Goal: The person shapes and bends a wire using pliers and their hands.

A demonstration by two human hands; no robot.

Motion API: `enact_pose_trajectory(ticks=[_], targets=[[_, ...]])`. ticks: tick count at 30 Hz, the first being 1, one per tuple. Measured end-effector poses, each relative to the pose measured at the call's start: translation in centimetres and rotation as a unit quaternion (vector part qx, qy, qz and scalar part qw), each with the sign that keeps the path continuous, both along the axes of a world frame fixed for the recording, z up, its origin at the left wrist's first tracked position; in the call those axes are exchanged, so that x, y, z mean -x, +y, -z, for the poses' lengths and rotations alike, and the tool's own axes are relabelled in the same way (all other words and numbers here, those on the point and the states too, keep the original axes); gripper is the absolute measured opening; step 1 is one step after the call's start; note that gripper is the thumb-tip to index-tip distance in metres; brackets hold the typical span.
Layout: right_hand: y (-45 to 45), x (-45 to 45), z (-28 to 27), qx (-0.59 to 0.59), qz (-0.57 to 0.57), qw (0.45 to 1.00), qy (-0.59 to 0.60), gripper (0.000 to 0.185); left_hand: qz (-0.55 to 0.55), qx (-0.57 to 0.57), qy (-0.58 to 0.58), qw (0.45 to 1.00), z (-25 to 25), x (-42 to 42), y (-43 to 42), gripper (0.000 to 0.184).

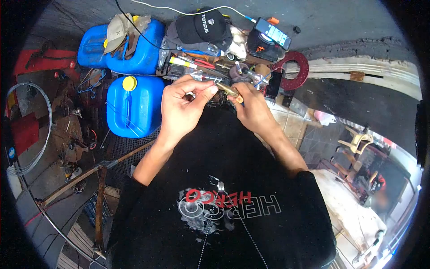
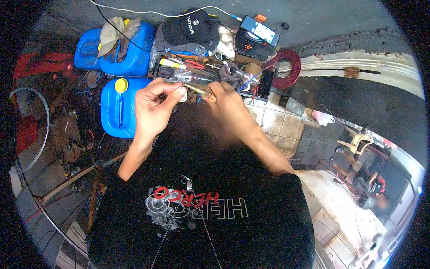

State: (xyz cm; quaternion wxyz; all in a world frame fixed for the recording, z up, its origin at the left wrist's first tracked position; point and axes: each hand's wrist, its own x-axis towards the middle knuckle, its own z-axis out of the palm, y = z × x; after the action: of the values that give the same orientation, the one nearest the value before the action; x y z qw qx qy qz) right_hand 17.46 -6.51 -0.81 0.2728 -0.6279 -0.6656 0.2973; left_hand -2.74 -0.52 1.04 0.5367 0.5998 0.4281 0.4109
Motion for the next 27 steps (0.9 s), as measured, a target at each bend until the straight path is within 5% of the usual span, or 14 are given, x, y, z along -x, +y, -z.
enact_pose_trajectory(ticks=[7, 13, 18, 27], targets=[[0.0, 0.6, -0.5, 0.021, 0.036, 0.999, -0.015, 0.02, 0.005, 0.004, -0.002, 1.0, 0.2, 0.1, 0.3, 0.014], [0.5, -0.4, 0.1, -0.107, -0.031, 0.994, -0.007, 0.021, 0.012, 0.002, -0.013, 1.0, 0.8, 0.0, 0.3, 0.014], [0.2, -0.7, 0.1, 0.054, -0.024, 0.997, 0.047, 0.02, 0.01, 0.005, -0.011, 1.0, 0.5, -0.3, 0.4, 0.014], [0.0, -1.3, 0.1, 0.037, -0.027, 0.998, 0.043, 0.021, 0.007, -0.015, -0.009, 1.0, 1.0, -0.9, 0.3, 0.015]])
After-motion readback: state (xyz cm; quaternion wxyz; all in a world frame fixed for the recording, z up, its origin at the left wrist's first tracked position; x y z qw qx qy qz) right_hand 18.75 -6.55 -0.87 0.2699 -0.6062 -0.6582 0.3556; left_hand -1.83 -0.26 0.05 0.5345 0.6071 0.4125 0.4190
